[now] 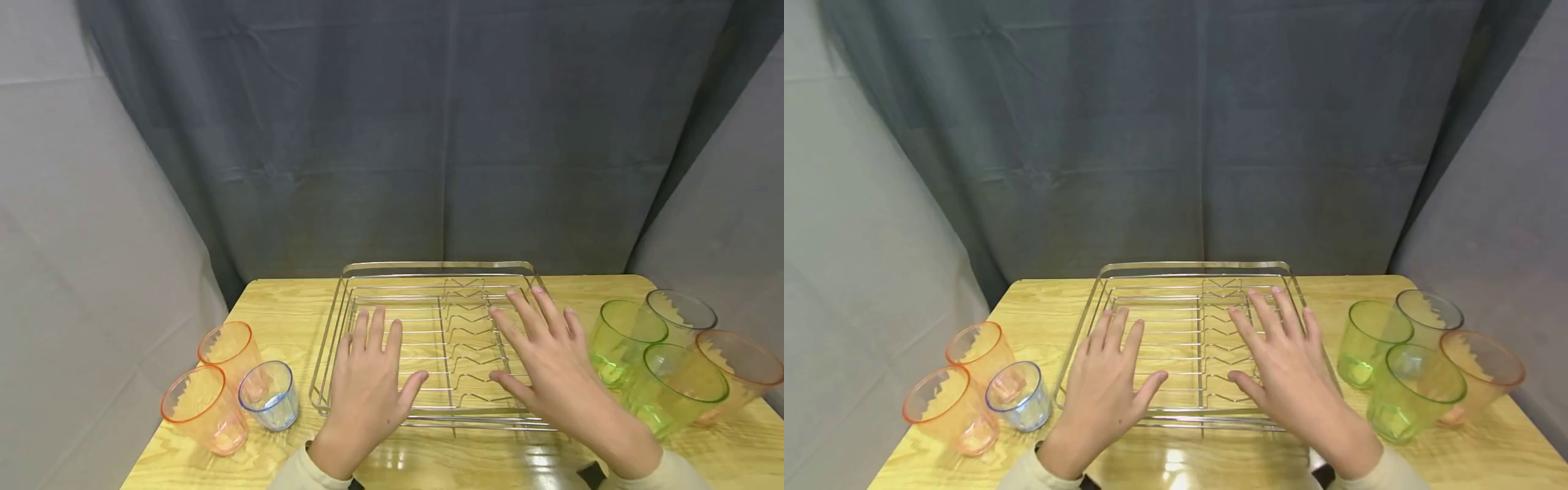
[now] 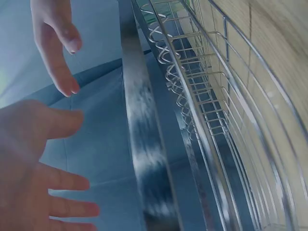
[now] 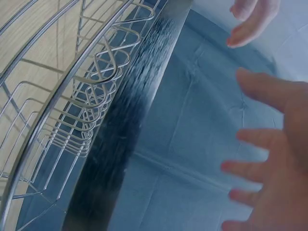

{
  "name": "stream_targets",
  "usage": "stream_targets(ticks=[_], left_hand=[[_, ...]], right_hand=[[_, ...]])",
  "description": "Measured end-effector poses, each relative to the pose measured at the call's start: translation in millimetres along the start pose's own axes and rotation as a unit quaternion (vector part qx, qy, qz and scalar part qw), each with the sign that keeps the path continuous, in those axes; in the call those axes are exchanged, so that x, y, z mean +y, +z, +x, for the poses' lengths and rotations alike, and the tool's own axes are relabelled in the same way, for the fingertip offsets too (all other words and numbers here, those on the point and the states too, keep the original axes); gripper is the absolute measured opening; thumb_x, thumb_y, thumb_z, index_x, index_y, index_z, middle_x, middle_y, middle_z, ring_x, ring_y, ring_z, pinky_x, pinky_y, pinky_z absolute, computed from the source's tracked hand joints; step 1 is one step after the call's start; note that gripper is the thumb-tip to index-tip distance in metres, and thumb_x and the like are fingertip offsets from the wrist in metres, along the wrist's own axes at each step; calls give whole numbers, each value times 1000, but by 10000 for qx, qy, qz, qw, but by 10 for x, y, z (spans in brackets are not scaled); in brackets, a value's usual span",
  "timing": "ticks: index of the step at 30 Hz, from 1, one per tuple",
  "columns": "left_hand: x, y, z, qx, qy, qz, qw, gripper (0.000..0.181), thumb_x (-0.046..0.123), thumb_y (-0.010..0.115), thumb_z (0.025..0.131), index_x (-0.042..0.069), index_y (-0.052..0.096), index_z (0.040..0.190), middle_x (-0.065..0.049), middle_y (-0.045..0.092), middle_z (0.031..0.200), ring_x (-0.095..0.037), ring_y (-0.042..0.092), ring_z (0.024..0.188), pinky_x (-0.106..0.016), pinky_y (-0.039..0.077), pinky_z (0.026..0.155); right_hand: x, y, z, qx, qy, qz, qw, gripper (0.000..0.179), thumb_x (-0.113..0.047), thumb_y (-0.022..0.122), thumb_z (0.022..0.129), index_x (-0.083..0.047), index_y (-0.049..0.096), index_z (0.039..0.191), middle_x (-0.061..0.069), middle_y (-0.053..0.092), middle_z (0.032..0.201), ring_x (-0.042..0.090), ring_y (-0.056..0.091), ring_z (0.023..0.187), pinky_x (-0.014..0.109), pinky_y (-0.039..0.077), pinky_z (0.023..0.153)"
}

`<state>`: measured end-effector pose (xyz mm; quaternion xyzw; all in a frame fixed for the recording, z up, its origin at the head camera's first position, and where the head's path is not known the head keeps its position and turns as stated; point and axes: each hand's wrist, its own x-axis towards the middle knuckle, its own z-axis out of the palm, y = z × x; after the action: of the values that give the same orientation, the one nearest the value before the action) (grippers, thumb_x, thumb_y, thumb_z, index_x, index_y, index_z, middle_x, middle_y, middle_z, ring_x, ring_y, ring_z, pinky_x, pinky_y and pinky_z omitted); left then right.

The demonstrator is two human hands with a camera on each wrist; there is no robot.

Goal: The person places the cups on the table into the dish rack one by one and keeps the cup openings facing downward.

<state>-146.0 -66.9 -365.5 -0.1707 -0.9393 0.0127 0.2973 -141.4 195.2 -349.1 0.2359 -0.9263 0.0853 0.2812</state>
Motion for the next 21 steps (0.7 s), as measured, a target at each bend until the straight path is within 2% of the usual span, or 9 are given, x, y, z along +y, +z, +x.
stream_targets(ticks=[3,6,10,16,18,21], left_hand=[[-44,18,-30,226,71,-91,9997,69,61,64,86,10,57,132,-14,57,138,-35,52,130,-46,53,95],[-97,39,-65,420,173,-277,9986,60,52,67,87,10,60,129,-12,61,132,-33,56,124,-44,55,89],[-162,80,-115,547,347,-686,9955,49,40,69,89,10,62,127,-10,64,128,-28,59,119,-41,56,86],[-293,161,-150,698,486,-1183,9893,44,31,71,88,8,63,125,-10,64,128,-30,59,119,-45,54,93],[-361,202,-151,720,474,-1263,9882,43,30,70,88,8,63,125,-11,64,128,-32,58,121,-47,53,96],[-465,272,-155,697,271,-1343,9881,44,29,70,88,7,62,126,-12,64,129,-34,56,123,-49,51,97]], right_hand=[[7,-3,15,326,-312,252,9987,69,-64,51,93,-14,53,141,17,45,148,45,30,141,73,26,101],[-2,-12,30,618,-531,579,9950,72,-66,25,99,-13,58,135,15,53,140,43,37,137,70,29,99],[6,-17,17,889,-728,825,9899,62,-59,33,102,-12,64,129,14,59,133,39,42,133,63,35,95],[27,-19,-11,1054,-792,902,9872,57,-55,37,103,-12,65,127,13,61,131,37,45,132,60,39,94],[35,-21,-17,1086,-773,906,9869,56,-55,37,103,-12,65,127,13,61,131,36,45,132,60,38,95],[51,-25,-29,1102,-718,906,9872,57,-55,37,102,-12,65,126,13,61,131,36,45,133,61,37,97]])
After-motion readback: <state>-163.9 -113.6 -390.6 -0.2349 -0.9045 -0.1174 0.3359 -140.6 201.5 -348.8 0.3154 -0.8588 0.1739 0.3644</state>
